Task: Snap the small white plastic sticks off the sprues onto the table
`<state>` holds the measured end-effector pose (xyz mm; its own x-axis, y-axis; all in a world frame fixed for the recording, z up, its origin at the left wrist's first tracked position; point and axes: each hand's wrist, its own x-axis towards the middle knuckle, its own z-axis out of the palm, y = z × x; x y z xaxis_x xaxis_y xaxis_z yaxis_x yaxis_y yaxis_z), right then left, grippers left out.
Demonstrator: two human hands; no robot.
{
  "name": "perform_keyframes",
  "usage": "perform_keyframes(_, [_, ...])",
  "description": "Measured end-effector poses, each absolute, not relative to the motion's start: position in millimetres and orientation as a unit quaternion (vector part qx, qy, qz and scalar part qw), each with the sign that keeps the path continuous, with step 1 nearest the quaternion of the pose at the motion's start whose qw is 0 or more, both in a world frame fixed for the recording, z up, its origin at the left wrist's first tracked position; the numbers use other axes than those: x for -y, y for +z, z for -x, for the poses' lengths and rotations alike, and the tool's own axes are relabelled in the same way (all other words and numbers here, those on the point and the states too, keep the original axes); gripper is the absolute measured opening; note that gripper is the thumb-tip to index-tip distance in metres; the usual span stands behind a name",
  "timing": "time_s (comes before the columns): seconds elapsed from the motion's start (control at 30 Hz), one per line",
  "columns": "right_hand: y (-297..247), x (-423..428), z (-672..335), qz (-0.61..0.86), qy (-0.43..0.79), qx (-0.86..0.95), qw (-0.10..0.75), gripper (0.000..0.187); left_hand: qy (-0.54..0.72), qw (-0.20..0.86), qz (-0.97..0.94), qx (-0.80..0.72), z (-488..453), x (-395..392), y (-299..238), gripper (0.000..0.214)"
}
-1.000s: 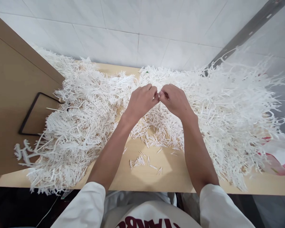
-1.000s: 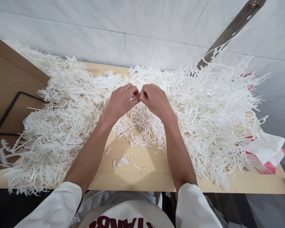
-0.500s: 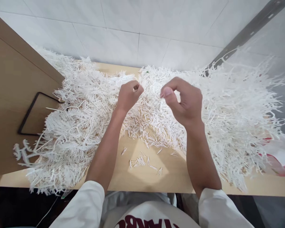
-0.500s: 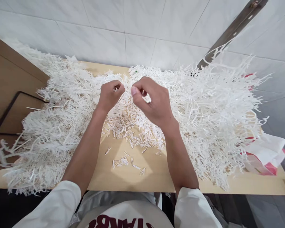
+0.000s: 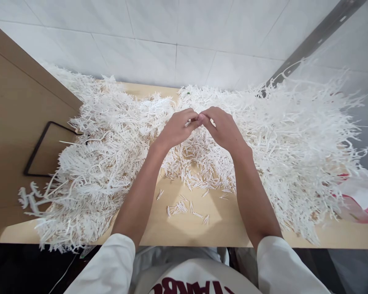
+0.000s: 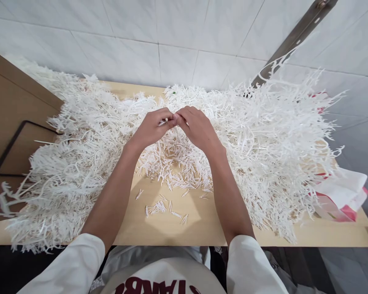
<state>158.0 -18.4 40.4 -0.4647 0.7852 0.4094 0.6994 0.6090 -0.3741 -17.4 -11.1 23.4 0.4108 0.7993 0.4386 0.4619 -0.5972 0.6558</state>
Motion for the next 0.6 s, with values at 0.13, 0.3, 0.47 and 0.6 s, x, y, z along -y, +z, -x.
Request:
perform_keyframes(0.13, [44.2, 21.5, -153.8, 0.448, 0.061, 0.851, 0.266, 0.033, 0.354, 0.153, -0.816, -0.431, 16.7, 9.1, 21.2, 0.024])
perform_keyframes(0.3, [47.4, 26.2, -143.9, 0.479, 0.139, 0.830, 0.252, 0.029, 0.304, 0.028, -0.835, -0.458, 17.2, 11.8, 19.3, 0.029])
perform_keyframes(0.47, [57.1, 31.6, -145.8, 0.460, 0.214, 0.809, 0.296, 0.030, 0.313, -0.025, -0.819, -0.481, 11.4, 19.9, 23.8, 0.030])
perform_keyframes(0.6, [57.9, 31.2, -147.3, 0.422, 0.257, 0.783, 0.379, 0.036, 0.348, 0.008, -0.801, -0.487, 5.6, 26.1, 31.2, 0.026])
